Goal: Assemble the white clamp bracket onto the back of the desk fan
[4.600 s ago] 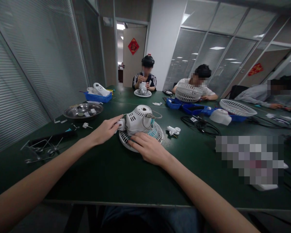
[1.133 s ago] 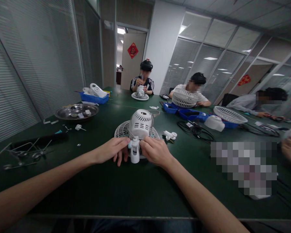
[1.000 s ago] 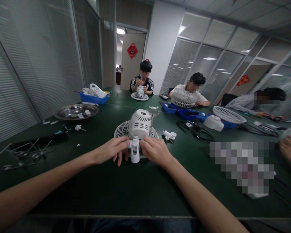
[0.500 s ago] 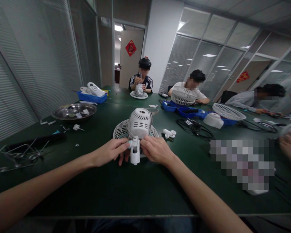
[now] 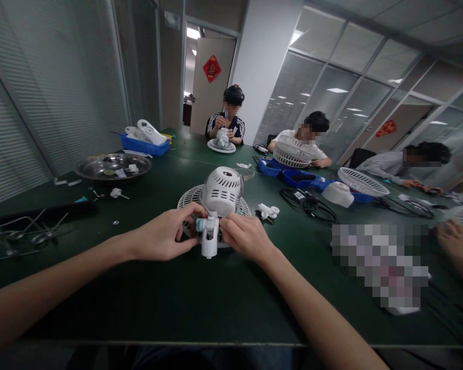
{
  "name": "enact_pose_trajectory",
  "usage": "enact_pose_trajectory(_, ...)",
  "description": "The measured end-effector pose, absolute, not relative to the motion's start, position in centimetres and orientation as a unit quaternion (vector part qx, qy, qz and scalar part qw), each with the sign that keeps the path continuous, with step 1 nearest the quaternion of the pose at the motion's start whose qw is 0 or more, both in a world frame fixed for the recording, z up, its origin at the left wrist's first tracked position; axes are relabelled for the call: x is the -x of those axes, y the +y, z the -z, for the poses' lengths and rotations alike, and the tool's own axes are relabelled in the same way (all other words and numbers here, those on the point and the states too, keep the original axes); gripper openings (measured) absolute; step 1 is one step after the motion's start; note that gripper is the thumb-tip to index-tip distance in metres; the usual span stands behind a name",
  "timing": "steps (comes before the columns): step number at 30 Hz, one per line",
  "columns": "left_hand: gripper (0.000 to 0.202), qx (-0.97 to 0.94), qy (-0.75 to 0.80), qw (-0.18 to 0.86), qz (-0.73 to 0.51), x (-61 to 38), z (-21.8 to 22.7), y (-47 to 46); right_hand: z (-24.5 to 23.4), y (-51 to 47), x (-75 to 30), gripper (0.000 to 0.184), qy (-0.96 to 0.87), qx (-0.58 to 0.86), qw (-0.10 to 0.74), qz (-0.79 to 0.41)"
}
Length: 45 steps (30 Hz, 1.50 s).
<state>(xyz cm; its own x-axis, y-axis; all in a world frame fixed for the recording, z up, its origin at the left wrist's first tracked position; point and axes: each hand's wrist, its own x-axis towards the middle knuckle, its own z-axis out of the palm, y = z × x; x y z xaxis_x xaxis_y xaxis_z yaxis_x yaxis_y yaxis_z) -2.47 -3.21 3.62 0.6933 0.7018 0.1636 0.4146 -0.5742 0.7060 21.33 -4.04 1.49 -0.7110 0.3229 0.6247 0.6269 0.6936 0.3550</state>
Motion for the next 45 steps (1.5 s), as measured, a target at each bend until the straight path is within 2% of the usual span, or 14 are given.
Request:
enact_pose_trajectory(4,0.032,-0.853,0.334,0.312,-0.253,2.1,-3.3,-3.3,-1.6,-4.1,-21.1,0.017,-0.88,0.273,0.28,0.271)
enact_pose_trajectory(10,0.03,-0.844,0.317,0.34,-0.267,1.9,-3.3,-3.5,-1.0,-4.0,-21.3,0.011,-0.881,0.274,0.307,0.234)
enact_pose_trajectory(17,0.029,-0.809,0.329,0.397,-0.283,1.8,-3.0,-3.5,-1.2,-4.2,-21.5,0.028,-0.903,0.24,0.288,0.212)
enact_pose_trajectory(20,0.027,-0.831,0.315,0.371,-0.27,2.1,-3.0,-3.4,-1.4,-4.4,-21.1,0.024,-0.897,0.268,0.281,0.213)
enact_pose_trajectory(25,0.027,-0.882,0.317,0.27,-0.22,2.5,-3.2,-3.1,-1.8,-5.0,-20.1,0.024,-0.871,0.354,0.294,0.171)
enact_pose_trajectory(27,0.028,-0.873,0.314,0.299,-0.224,2.6,-3.2,-3.0,-1.9,-5.1,-20.0,0.026,-0.871,0.357,0.288,0.174)
enact_pose_trajectory(32,0.042,-0.814,0.275,0.454,-0.236,2.7,-2.8,-2.2,-2.0,-5.1,-20.6,0.027,-0.889,0.334,0.281,0.139)
enact_pose_trajectory(36,0.053,-0.769,0.313,0.501,-0.244,2.7,-2.4,-1.6,-1.9,-5.1,-20.9,0.026,-0.905,0.297,0.281,0.118)
enact_pose_trajectory(42,0.04,-0.782,0.299,0.5,-0.22,2.9,-3.0,-1.4,-0.9,-4.7,-20.8,0.018,-0.879,0.295,0.37,0.05)
enact_pose_trajectory(45,0.033,-0.788,0.275,0.514,-0.198,3.3,-3.1,-1.2,-0.7,-4.5,-20.8,0.014,-0.88,0.301,0.361,0.074)
